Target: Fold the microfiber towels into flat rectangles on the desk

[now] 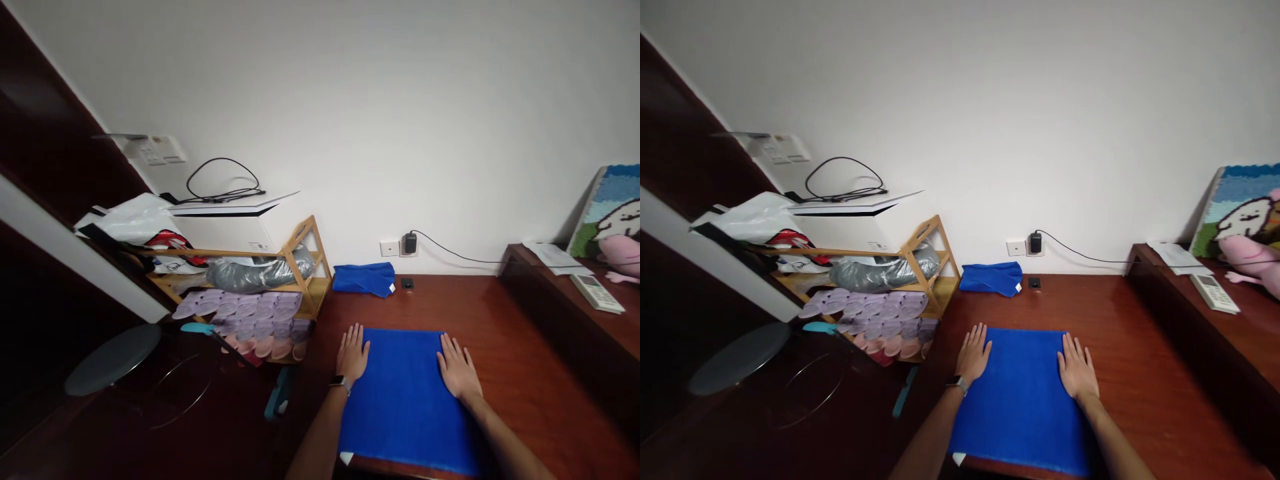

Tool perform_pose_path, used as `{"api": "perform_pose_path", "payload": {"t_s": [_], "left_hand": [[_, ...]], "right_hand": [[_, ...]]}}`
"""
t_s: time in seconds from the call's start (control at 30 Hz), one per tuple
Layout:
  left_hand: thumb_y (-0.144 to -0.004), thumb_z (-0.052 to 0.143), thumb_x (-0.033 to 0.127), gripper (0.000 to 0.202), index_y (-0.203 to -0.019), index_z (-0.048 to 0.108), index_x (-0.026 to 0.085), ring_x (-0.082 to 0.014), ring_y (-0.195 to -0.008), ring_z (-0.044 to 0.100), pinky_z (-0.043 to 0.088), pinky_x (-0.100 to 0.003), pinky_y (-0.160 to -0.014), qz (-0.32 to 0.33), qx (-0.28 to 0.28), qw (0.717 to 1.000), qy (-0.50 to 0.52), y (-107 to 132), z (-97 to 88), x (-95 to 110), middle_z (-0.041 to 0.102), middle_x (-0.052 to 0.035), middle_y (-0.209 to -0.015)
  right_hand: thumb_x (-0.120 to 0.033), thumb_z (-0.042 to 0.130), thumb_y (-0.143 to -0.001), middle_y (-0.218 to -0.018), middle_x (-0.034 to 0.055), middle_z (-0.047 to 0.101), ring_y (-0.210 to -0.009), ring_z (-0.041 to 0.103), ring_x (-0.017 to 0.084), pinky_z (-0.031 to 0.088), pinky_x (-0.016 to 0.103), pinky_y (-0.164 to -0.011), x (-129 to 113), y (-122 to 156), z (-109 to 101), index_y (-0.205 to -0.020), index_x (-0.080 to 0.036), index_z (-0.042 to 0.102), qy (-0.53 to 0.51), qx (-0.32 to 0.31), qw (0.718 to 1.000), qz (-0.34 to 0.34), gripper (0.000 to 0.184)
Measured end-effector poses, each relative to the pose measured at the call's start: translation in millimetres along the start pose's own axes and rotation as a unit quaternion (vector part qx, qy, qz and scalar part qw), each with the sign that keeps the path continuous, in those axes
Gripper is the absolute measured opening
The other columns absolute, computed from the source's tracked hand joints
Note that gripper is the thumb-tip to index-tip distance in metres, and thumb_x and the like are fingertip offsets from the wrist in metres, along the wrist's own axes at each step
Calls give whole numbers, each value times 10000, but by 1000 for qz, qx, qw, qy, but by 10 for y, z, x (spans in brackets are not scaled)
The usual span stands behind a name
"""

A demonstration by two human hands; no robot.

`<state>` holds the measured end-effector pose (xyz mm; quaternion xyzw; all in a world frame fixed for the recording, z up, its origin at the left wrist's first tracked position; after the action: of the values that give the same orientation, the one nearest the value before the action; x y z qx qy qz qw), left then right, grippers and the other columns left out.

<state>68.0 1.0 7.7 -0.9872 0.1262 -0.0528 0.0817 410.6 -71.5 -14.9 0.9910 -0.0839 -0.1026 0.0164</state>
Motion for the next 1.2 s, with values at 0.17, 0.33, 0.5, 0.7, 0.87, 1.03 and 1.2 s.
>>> {"api": "perform_pose_path", "payload": {"t_s": [0.17, 0.33, 0.5, 0.7, 0.87, 1.03, 1.2], "left_hand": [[-1090, 277, 415, 614, -1669, 298, 212, -262, -1583, 323, 304, -496, -1285, 1, 17, 1000, 8, 15, 79, 79, 375, -77, -1704], [-1079, 307, 412, 615, -1658, 327, 206, -261, -1579, 333, 291, -503, -1289, -2, 26, 1000, 13, 9, 65, 77, 395, -85, -1695], [-1065, 335, 362, 596, -1633, 381, 189, -259, -1575, 344, 239, -521, -1306, 17, 32, 999, -6, -15, -125, 100, 432, -99, -1672], [-1083, 264, 280, 569, -1628, 387, 168, -226, -1586, 318, 251, -483, -1312, 134, 57, 988, 57, -37, -106, 1081, 424, -91, -1677], [-1103, 230, 408, 608, -1673, 262, 200, -241, -1566, 362, 333, -491, -1279, 173, 18, 975, 141, -19, 267, 2269, 419, -86, -1673], [-1104, 274, 468, 618, -1677, 242, 238, -235, -1585, 319, 292, -495, -1299, 179, -11, 978, 103, 29, 291, 1923, 388, -57, -1693], [-1101, 272, 488, 629, -1644, 354, 181, -280, -1570, 353, 316, -520, -1278, 22, 3, 1000, 16, 153, 74, 523, 399, -113, -1682]], "right_hand": [[-491, 116, -1047, -1748, 23, 230, -1628, 162, 250, 148, 486, -1319, 25, -16, 33, -1689, -163, 214, -4, 10, 1000, -2, 728], [-480, 132, -1048, -1746, 29, 246, -1627, 170, 248, 137, 492, -1320, -3, -9, 1, -1689, -167, 214, 10, 9, 1000, 2, 718], [-458, 113, -1051, -1752, 26, 218, -1631, 145, 227, 119, 462, -1324, -63, 15, -84, -1690, -145, 185, 20, -7, 1000, 12, 715], [-453, 113, -1057, -1753, 23, 210, -1631, 139, 218, 106, 454, -1324, -74, 2, -104, -1688, -148, 177, 10, -7, 1000, 9, 705], [-318, 252, -1011, -1760, 17, 171, -1636, 116, 238, 116, 486, -1318, -2, -1, -48, -1679, -196, 255, 17, -12, 999, -28, 679], [-365, 186, -1043, -1758, 8, 197, -1635, 116, 221, 101, 461, -1322, -25, 3, -89, -1684, -196, 231, 3, -14, 1000, -10, 665], [-457, 111, -1058, -1756, 13, 195, -1634, 124, 212, 83, 456, -1328, -80, 15, -135, -1691, -152, 163, -6, -15, 1000, 11, 704]]}}
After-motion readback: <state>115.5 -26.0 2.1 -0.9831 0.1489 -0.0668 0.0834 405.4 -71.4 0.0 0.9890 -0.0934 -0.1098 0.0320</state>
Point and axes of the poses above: each hand's wrist, its own y-axis away from the middle knuckle, its own z-axis out of the palm, x = y × z, the point moved 1 cm from there along -y, towards the middle knuckle
